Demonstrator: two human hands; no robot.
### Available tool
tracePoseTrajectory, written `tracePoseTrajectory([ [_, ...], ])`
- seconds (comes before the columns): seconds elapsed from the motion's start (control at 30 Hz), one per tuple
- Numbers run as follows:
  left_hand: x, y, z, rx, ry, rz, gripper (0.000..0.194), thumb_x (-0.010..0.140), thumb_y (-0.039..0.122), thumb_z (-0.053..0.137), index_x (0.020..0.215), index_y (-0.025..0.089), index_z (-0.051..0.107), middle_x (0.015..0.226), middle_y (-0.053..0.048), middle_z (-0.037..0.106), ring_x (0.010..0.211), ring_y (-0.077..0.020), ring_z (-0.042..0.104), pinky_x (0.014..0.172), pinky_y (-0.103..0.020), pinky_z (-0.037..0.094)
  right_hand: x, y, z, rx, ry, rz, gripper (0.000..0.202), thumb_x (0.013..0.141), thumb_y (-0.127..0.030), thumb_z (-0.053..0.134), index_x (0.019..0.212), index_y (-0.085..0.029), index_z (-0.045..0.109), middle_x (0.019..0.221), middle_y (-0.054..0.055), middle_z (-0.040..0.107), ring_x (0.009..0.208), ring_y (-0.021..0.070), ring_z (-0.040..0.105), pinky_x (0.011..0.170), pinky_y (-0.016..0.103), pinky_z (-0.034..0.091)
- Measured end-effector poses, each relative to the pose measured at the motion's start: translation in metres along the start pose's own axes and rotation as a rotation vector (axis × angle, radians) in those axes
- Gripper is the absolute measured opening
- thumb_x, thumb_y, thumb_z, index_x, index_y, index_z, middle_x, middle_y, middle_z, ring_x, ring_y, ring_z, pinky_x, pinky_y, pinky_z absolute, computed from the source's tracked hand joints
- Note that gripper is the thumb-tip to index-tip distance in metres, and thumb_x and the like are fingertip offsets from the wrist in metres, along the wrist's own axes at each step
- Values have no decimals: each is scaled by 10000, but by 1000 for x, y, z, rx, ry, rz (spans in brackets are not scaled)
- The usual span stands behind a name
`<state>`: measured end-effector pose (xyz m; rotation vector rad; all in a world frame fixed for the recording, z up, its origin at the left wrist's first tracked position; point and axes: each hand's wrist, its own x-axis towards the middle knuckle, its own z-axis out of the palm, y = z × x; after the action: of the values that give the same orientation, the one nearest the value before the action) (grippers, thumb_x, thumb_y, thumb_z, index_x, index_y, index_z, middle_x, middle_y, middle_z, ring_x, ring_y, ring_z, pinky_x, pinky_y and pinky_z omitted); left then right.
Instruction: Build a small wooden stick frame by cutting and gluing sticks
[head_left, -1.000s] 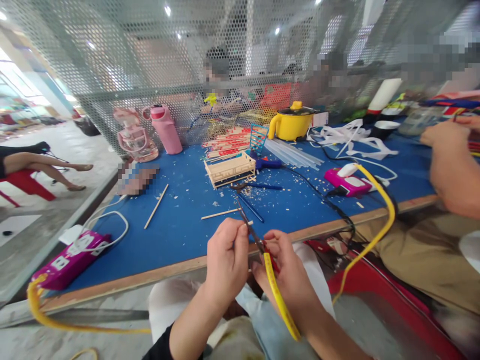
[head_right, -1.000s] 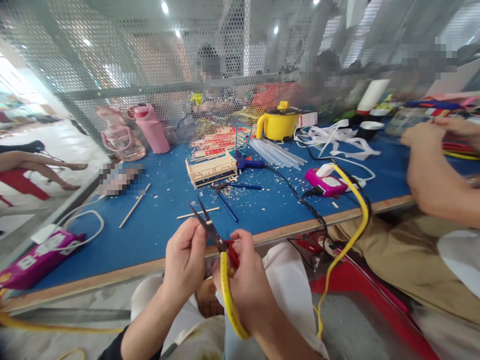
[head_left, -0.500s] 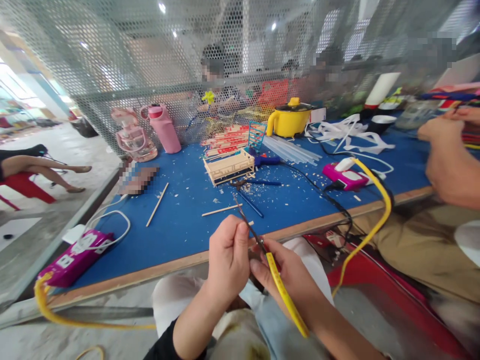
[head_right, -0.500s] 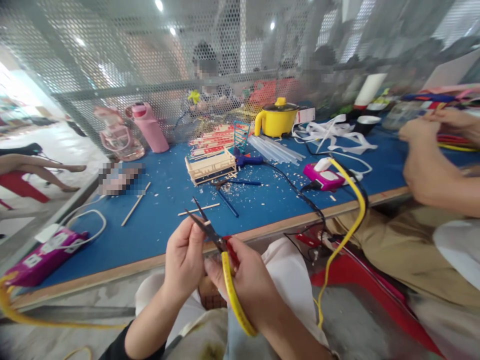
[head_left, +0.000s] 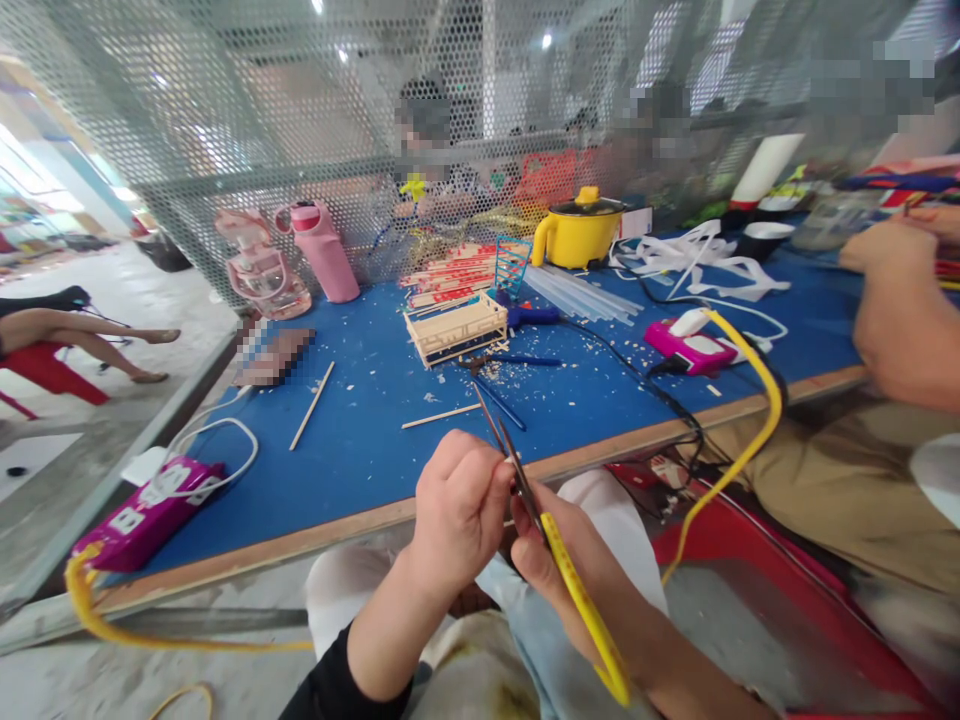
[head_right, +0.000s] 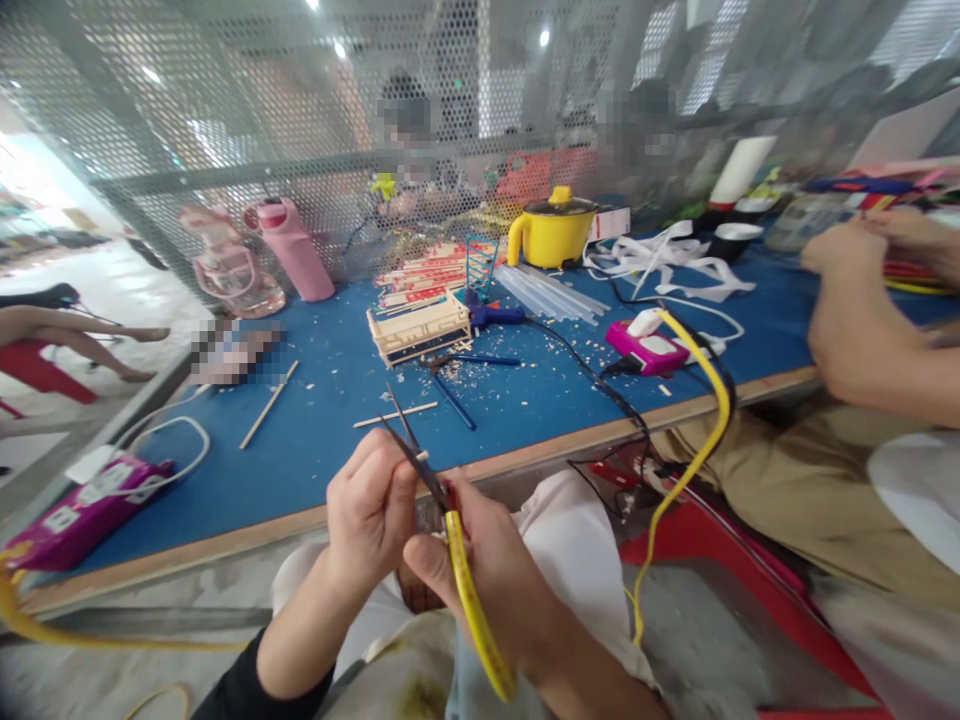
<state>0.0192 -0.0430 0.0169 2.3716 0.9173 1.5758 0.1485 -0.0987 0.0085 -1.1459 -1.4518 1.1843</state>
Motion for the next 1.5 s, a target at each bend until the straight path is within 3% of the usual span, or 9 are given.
tracePoseTrajectory([
  [0.3, -20, -16, 19, -29, -84, -332, 270, 946, 206, 387, 683, 196, 448, 639, 16, 469, 611, -121, 438, 574, -232, 337, -2, 34, 23, 14, 139, 212, 430, 862, -574, 429, 621, -223, 370, 485, -65, 321, 439, 91, 294, 424, 243, 245],
  [0.47, -18, -16, 6, -199, -91, -594, 293, 978, 296, 305, 735, 203, 440, 673, 20, 445, 645, -126, 424, 608, -235, 346, 4, 17, -71, -565, 397, 282, 436, 821, -625, 423, 671, -219, 471, 592, 15, 550, 574, 168, 528, 539, 271, 394],
  [0.53, -10, -16, -2, -253, -139, -588, 273, 976, 312, 309, 777, 203, 459, 721, 13, 460, 682, -130, 429, 641, -239, 354, 14, 8, -116, -952, 382, 415, 500, 815, -670, 385, 804, -216, 595, 773, 90, 669, 760, 266, 632, 655, 342, 435],
  [0.6, 2, -17, -8, -285, -222, -546, 254, 970, 316, 327, 795, 202, 470, 737, 13, 468, 685, -130, 426, 656, -242, 355, 31, 2, -149, -1203, 224, 574, 598, 781, -728, 357, 657, -202, 614, 706, 142, 668, 778, 339, 657, 654, 390, 440],
  [0.77, 49, -33, -9, -371, -490, -532, 300, 931, 377, 413, 741, 182, 541, 726, 1, 541, 697, -131, 463, 669, -246, 363, 87, -5, -174, -1257, 92, 597, 511, 648, -674, 596, 473, -198, 533, 587, 151, 629, 650, 325, 671, 545, 365, 451],
  [0.97, 73, -58, 10, -811, -446, -974, 399, 834, 554, 491, 722, 172, 518, 579, 39, 466, 513, -89, 419, 514, -214, 323, 120, -40, -175, -1148, 3, 470, 392, 558, -393, 790, 379, -185, 511, 357, 49, 505, 340, 192, 524, 367, 300, 384],
  [1.1, 69, -57, 29, -977, -328, -1068, 397, 802, 562, 545, 736, 173, 508, 624, 34, 468, 543, -85, 443, 504, -198, 332, 120, -53, -133, -968, 36, 168, 260, 788, -460, 614, 837, -221, 705, 672, 31, 685, 584, 158, 620, 489, 256, 451],
  [1.3, 70, -48, 49, -1046, -249, -920, 404, 829, 555, 522, 722, 166, 512, 662, 11, 529, 613, -105, 501, 555, -222, 346, 122, -21, -65, 171, 72, 39, 238, 720, -360, 730, 857, -166, 713, 644, -4, 664, 546, 102, 571, 488, 212, 448],
  [1.5, 94, -59, 38, -665, -336, -641, 457, 911, 525, 348, 695, 170, 538, 635, -5, 541, 599, -131, 484, 583, -260, 372, 135, -9, -69, 373, 254, -71, 192, 715, -332, 752, 815, -189, 672, 669, -26, 669, 558, 75, 581, 535, 191, 473],
])
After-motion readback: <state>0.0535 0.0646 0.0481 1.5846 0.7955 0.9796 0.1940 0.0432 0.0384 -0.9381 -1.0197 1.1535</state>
